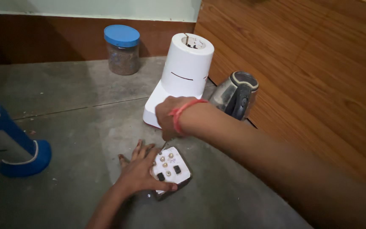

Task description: The person kneels on the floor and uses a screwdriver to unscrew screws from a white electrical switch and socket board, lifting components off the board. They handle a small dark bottle, pressing its contents onto a part, reposition the board, and briefly touch a white mixer-grinder appliance base before resuming screwing on the board.

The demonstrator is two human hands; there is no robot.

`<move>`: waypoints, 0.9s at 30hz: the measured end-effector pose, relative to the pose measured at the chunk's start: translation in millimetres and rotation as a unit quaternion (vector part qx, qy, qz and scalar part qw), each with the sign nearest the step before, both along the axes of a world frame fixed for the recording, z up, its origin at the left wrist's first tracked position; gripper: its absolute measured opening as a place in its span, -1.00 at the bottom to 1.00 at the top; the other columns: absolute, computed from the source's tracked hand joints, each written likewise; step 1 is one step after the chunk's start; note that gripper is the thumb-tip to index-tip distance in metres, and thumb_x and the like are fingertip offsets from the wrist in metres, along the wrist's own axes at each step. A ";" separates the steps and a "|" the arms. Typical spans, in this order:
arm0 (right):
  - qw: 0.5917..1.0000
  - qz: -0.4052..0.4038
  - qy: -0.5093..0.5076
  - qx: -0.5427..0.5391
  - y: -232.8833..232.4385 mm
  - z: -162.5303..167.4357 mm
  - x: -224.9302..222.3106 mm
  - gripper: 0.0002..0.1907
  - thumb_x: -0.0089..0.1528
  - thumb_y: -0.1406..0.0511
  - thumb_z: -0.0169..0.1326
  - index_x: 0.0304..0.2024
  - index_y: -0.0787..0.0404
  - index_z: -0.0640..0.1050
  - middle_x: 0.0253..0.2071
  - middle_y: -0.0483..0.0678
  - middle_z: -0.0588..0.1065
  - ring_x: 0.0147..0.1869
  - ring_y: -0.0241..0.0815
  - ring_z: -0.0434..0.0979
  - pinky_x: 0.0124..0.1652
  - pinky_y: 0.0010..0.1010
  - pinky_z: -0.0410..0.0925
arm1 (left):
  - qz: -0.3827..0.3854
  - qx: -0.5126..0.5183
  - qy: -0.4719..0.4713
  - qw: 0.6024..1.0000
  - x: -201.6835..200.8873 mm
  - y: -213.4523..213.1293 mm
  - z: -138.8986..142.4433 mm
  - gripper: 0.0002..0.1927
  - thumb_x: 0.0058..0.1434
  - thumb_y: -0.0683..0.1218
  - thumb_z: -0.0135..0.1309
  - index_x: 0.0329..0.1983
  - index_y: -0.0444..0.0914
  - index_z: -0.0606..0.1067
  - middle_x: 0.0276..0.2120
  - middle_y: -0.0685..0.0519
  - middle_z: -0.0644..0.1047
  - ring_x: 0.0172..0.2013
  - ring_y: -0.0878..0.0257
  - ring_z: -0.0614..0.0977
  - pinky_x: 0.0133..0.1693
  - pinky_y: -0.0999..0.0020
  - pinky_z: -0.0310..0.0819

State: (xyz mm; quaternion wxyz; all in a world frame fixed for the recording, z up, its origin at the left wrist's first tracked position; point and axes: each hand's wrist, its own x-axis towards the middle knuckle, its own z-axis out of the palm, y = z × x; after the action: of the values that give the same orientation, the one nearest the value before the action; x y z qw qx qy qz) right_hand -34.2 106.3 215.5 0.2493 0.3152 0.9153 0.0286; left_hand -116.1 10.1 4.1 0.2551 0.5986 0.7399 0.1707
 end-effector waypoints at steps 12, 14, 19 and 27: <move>0.994 0.087 -0.025 0.064 -9.4 -0.9 -9.7 -0.68 0.06 0.27 0.25 -0.11 0.05 0.69 -0.05 0.04 0.62 0.01 0.06 0.65 -0.07 -0.15 0.50 | 0.003 -0.002 0.005 1.000 2.8 0.2 0.1 0.42 -0.52 0.54 0.37 0.47 -0.01 0.17 0.51 0.08 0.05 0.55 -0.02 -0.18 0.24 -0.71 -0.40; 0.986 0.146 -0.008 0.076 -7.4 -1.8 -4.5 -0.69 0.08 0.22 0.24 -0.12 0.09 0.68 -0.05 0.10 0.59 0.03 0.10 0.62 -0.04 -0.13 0.47 | 0.004 -0.013 0.010 1.000 2.8 1.5 1.5 0.43 -0.52 0.53 0.38 0.47 0.01 0.15 0.52 0.10 0.03 0.55 0.00 -0.19 0.25 -0.70 -0.40; 0.965 0.258 -0.026 0.046 0.2 1.8 5.3 -0.74 0.07 0.16 0.20 -0.21 0.05 0.67 -0.18 0.10 0.59 -0.04 0.13 0.61 -0.07 -0.05 0.45 | 0.004 -0.024 0.021 0.999 4.0 2.8 5.0 0.43 -0.54 0.53 0.36 0.49 0.07 0.14 0.52 0.14 0.03 0.55 0.04 -0.17 0.27 -0.69 -0.37; 0.934 0.351 -0.036 0.063 6.0 1.6 17.3 -0.81 0.11 0.18 0.14 -0.33 0.09 0.69 -0.34 0.09 0.61 -0.17 0.16 0.63 -0.16 -0.04 0.47 | 0.000 -0.015 0.022 1.000 6.1 2.9 8.1 0.43 -0.53 0.53 0.38 0.48 0.03 0.13 0.52 0.14 0.02 0.54 0.03 -0.17 0.24 -0.73 -0.36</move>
State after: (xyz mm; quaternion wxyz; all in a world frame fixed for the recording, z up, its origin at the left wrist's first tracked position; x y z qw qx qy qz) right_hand -16.9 112.3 217.0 0.2361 -0.0119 0.9542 0.1834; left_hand -110.0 13.0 12.2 0.2479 0.5985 0.7476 0.1461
